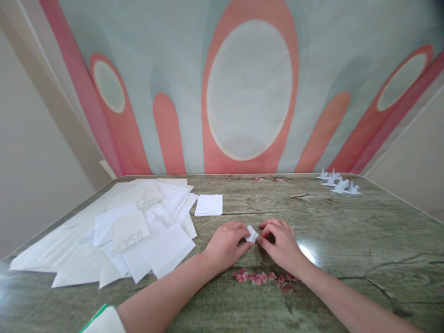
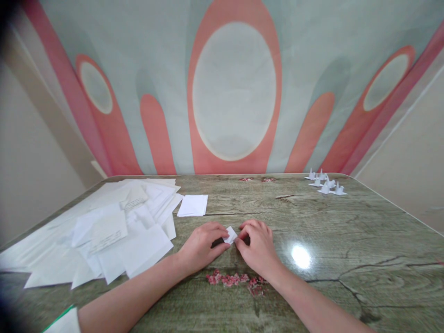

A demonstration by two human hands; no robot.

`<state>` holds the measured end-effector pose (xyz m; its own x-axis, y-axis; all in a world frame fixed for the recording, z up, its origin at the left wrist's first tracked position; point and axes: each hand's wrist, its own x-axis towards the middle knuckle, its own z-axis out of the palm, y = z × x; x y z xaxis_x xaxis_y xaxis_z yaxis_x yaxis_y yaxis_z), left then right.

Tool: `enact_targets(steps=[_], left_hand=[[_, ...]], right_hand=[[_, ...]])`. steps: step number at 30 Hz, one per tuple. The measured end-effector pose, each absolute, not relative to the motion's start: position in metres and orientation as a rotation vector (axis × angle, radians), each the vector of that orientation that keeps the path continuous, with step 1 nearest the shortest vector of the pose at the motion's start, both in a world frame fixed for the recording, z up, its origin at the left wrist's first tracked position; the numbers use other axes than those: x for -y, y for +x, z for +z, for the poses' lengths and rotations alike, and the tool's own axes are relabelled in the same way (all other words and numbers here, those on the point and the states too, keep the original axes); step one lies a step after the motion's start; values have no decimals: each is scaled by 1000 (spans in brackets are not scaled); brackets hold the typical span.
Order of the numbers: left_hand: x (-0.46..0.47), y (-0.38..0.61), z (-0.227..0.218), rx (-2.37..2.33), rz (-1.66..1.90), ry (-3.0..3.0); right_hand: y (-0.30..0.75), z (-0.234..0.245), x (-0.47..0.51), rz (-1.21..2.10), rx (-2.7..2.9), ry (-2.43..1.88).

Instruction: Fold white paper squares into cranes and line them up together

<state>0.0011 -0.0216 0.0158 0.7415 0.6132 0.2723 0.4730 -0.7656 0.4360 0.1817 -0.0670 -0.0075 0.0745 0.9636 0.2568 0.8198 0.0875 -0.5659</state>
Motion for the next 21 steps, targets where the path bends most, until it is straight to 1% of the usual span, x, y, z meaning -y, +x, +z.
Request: enact_targets(steps=[21], left_hand=[[25, 2, 13, -825, 614, 2591]], right_hand=[[181, -10, 64, 289, 1766, -1794]])
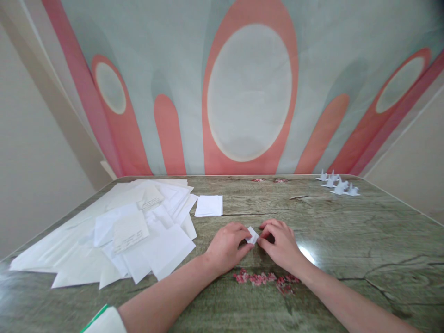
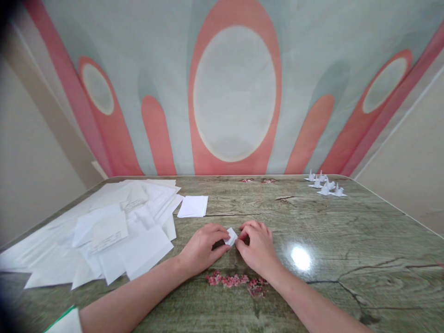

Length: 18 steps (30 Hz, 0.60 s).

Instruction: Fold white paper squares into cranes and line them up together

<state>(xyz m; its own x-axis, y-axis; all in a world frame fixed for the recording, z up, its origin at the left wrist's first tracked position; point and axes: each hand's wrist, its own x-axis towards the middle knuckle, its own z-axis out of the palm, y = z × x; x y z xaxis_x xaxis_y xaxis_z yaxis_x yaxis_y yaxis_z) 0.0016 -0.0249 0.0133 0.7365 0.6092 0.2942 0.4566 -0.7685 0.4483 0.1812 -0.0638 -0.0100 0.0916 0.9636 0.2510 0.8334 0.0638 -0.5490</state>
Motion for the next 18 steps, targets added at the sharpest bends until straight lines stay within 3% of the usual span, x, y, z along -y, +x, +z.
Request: enact_targets(steps=[18], left_hand=[[25, 2, 12, -831, 653, 2526]], right_hand=[[176, -5, 72, 150, 1931, -1642]])
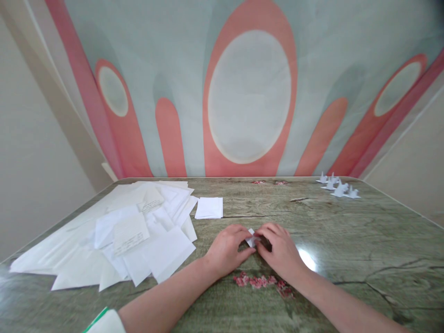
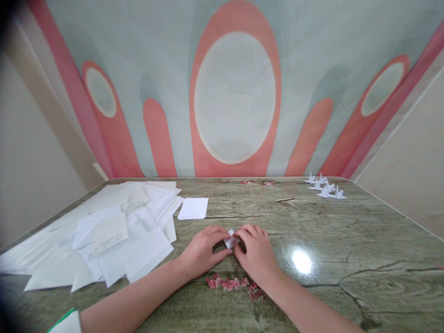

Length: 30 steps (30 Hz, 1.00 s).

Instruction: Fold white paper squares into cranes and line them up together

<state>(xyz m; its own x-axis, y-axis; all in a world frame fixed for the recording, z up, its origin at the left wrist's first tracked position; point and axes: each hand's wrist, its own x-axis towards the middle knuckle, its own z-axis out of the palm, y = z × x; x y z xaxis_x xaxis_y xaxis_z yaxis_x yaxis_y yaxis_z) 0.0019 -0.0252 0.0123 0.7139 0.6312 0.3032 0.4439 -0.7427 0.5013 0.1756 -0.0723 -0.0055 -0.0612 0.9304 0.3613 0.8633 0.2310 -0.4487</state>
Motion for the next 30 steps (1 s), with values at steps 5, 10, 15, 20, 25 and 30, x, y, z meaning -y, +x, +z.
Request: enact_targets(steps=[5, 10, 15, 20, 25, 30], left_hand=[[25, 2, 12, -846, 653, 2520], [24, 2, 11, -864, 662, 2529], [23, 1, 7, -869, 716, 2510], [24, 2, 8, -854, 739, 2479], [23, 3, 9, -807, 757, 2438], [21, 2, 7, -807, 736, 2429]], right_hand=[[177, 0, 73, 155, 1982, -1596], [178, -3, 72, 150, 1943, -1590], [178, -11, 70, 148, 1890, -1585], [179, -10, 69, 173, 1879, -1570], [179, -8, 70, 214, 1841, -1562], [179, -9, 69, 233, 1827, -1540]])
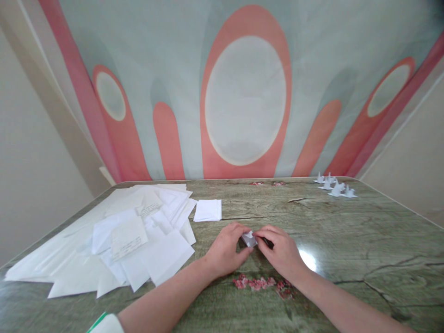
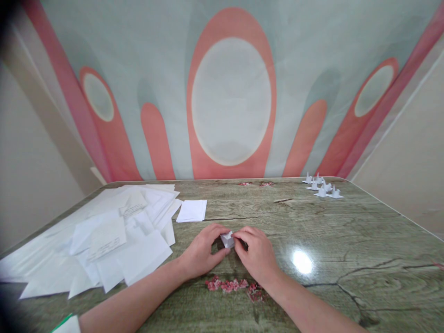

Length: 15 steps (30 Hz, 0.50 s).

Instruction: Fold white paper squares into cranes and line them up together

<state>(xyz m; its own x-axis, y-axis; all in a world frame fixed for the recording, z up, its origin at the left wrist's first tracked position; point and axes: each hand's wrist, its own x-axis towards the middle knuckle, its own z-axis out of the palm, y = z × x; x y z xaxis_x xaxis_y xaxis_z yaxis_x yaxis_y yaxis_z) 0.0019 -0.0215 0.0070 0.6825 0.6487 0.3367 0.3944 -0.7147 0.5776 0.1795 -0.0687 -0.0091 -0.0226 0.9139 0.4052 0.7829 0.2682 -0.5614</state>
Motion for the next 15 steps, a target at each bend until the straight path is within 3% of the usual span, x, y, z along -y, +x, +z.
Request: enact_targets(steps=[15], left_hand=[[18, 3, 4, -923, 746, 2419]], right_hand=[[177, -5, 71, 464, 1799, -1337]])
